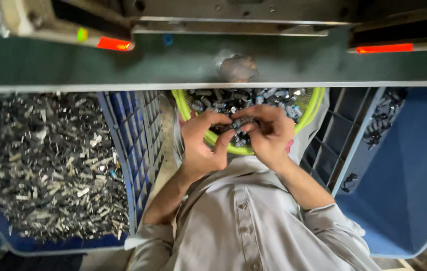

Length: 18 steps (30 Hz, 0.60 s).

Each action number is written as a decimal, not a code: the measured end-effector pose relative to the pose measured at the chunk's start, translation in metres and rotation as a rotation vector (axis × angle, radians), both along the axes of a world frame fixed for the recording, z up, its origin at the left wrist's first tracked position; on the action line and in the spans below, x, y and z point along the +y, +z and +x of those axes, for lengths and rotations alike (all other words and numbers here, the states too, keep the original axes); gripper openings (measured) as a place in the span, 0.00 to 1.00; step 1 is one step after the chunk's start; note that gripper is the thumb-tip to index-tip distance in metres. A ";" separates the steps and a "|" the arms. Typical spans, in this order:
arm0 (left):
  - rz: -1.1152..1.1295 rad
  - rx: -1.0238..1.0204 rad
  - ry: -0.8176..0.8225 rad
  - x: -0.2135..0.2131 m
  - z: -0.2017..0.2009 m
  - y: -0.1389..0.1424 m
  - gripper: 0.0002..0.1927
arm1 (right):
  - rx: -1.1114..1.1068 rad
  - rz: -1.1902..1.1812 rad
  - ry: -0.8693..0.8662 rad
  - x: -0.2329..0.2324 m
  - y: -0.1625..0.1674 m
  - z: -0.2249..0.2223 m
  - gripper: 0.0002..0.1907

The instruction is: The person picks small metal fittings one at a time from a green basket, turns and checks each fitting in both hands, and places it into the feed area of the machine in front of them. They occasionally reach into side bins of mixed parts and continue picking and loading fittings from the basket.

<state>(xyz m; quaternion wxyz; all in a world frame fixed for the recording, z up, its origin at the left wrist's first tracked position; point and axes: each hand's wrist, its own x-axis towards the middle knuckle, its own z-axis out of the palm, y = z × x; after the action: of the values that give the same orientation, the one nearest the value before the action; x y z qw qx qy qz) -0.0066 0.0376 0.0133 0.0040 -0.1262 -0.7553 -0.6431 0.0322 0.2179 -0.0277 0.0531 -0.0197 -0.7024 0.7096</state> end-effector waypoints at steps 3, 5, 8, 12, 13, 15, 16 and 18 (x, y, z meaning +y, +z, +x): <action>-0.070 0.230 0.090 -0.001 -0.007 0.004 0.11 | -0.074 -0.200 0.002 -0.006 -0.008 -0.001 0.15; -0.172 0.403 0.128 -0.002 -0.013 0.008 0.14 | -0.122 -0.291 0.002 -0.010 -0.011 -0.008 0.14; -0.312 0.575 0.101 -0.011 -0.012 0.016 0.19 | -0.350 -0.582 -0.052 -0.013 -0.014 -0.021 0.14; -0.245 0.593 0.058 -0.050 0.008 0.019 0.18 | -0.431 -0.786 -0.093 -0.008 0.003 -0.034 0.08; -0.187 0.523 0.073 -0.061 0.011 0.015 0.16 | -0.332 -0.675 -0.054 -0.005 0.011 -0.039 0.06; 0.210 0.184 0.070 -0.080 0.014 0.005 0.13 | 0.011 -0.418 -0.026 0.004 0.027 -0.059 0.07; 0.571 0.070 0.054 -0.091 0.016 0.000 0.12 | 0.137 -0.240 -0.062 0.012 0.036 -0.076 0.10; 1.579 0.085 -0.114 -0.110 0.020 -0.006 0.12 | 0.333 0.146 -0.150 0.025 0.048 -0.110 0.12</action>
<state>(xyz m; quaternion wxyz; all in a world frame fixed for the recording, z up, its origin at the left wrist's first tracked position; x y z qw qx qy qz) 0.0135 -0.0728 0.0071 0.0882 -0.1487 -0.0674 -0.9826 -0.0781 0.2432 0.0202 0.2226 0.0496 -0.7299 0.6444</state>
